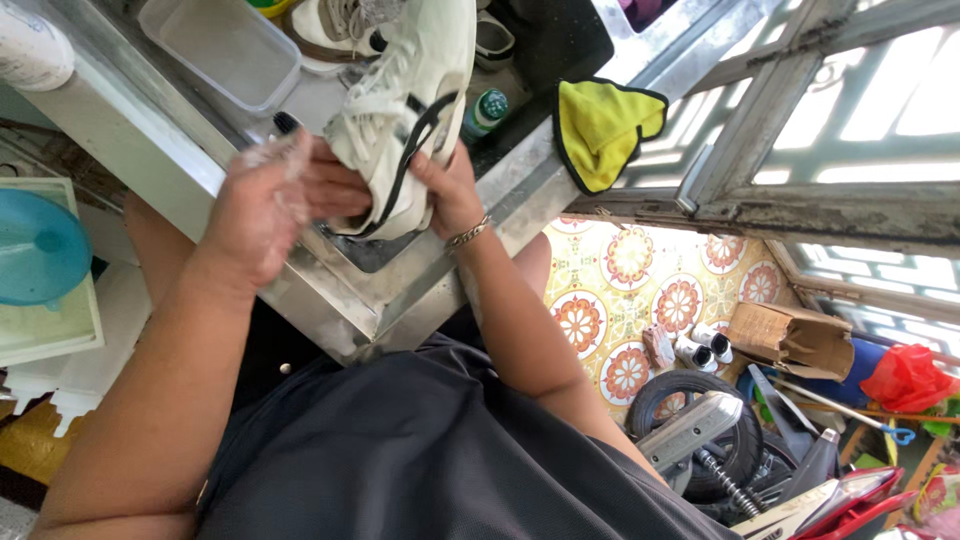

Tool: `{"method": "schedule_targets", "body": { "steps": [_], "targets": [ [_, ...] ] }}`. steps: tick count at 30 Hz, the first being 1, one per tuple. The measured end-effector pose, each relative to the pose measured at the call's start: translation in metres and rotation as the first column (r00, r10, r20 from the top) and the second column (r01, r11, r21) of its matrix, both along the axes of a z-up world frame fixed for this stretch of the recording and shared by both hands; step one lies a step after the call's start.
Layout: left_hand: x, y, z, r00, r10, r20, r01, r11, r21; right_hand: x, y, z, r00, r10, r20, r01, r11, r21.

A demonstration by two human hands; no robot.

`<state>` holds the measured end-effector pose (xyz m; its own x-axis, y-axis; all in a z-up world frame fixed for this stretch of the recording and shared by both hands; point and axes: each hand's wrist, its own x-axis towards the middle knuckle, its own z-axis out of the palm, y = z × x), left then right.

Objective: The person scrubs a white sneaker with an orange brush and rinses it under a running tap. They repeatedly scrub the upper, laces, and sole, then rinse the shoe and continue scrubbing.

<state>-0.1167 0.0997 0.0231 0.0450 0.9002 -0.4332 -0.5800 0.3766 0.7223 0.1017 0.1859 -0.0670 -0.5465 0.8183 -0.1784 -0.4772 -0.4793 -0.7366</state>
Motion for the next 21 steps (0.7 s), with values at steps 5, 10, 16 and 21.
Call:
{"method": "schedule_targets", "body": {
  "steps": [5, 10, 16, 21],
  "targets": [
    [-0.012, 0.041, -0.049, 0.967, 0.131, -0.217, -0.122, 0.991, 0.053, -0.01, 0.033, -0.026, 0.987, 0.118, -0.107, -0.138, 0.969, -0.205],
    [0.004, 0.067, -0.064, 0.842, 0.106, 0.53, -0.26, 0.939, 0.226, -0.04, 0.051, -0.06, 0.947, 0.212, 0.24, -0.169, 0.967, -0.189],
    [-0.017, 0.084, -0.057, 0.78, 0.148, 0.608, -0.327, 0.925, 0.194, -0.044, 0.089, -0.069, 0.739, 0.183, 0.649, -0.081, 0.98, -0.184],
    [-0.02, 0.098, -0.061, 0.844, 0.314, 0.435, -0.434, 0.876, 0.21, -0.052, 0.134, -0.123, 0.452, -0.229, 0.862, -0.396, 0.814, 0.424]
  ]
}}
